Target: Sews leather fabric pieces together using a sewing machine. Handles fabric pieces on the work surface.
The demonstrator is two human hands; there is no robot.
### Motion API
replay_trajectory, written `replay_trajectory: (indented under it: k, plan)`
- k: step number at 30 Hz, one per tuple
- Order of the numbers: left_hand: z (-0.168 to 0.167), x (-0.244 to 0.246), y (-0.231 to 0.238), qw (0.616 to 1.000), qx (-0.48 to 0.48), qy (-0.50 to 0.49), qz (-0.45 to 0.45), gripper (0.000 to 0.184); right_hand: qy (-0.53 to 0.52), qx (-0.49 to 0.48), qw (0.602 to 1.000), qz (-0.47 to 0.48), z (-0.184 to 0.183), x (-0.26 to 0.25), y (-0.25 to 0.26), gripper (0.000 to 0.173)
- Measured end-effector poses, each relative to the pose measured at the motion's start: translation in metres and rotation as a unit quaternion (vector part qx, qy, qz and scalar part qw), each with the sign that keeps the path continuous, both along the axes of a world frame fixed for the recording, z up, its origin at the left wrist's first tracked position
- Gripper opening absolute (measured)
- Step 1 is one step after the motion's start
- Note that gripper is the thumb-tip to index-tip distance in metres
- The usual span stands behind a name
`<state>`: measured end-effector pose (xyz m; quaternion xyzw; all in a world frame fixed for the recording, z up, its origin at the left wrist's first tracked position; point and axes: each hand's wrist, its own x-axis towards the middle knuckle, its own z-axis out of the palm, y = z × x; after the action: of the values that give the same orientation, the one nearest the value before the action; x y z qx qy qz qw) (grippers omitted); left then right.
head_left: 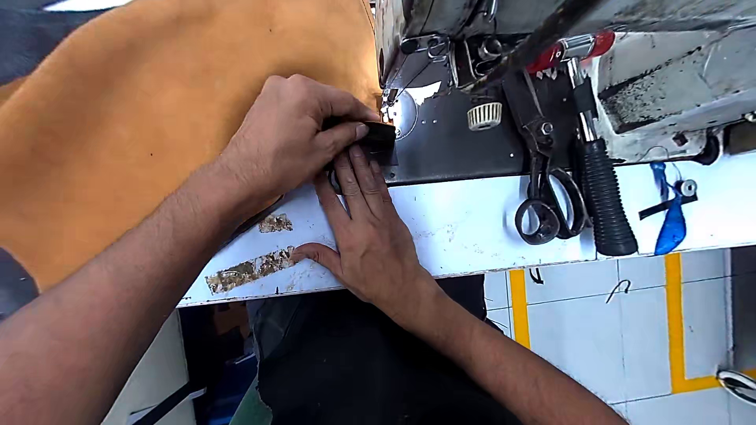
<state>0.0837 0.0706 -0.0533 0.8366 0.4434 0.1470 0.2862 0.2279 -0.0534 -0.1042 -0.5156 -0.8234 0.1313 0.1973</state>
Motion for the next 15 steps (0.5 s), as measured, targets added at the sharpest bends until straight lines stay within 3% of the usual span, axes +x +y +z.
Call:
replay_trajectory:
  k: [11, 15]
  plan:
    - [-0.007, 0.015, -0.008, 0.997, 0.055, -0.012, 0.049, 0.010, 0.014, 0.039, 0.999, -0.008, 0.000, 0.001, -0.004, 0.071]
    - [-0.013, 0.016, -0.013, 0.996, 0.077, -0.012, 0.037, 0.012, 0.079, 0.036, 0.996, -0.017, 0.004, 0.006, -0.012, 0.058]
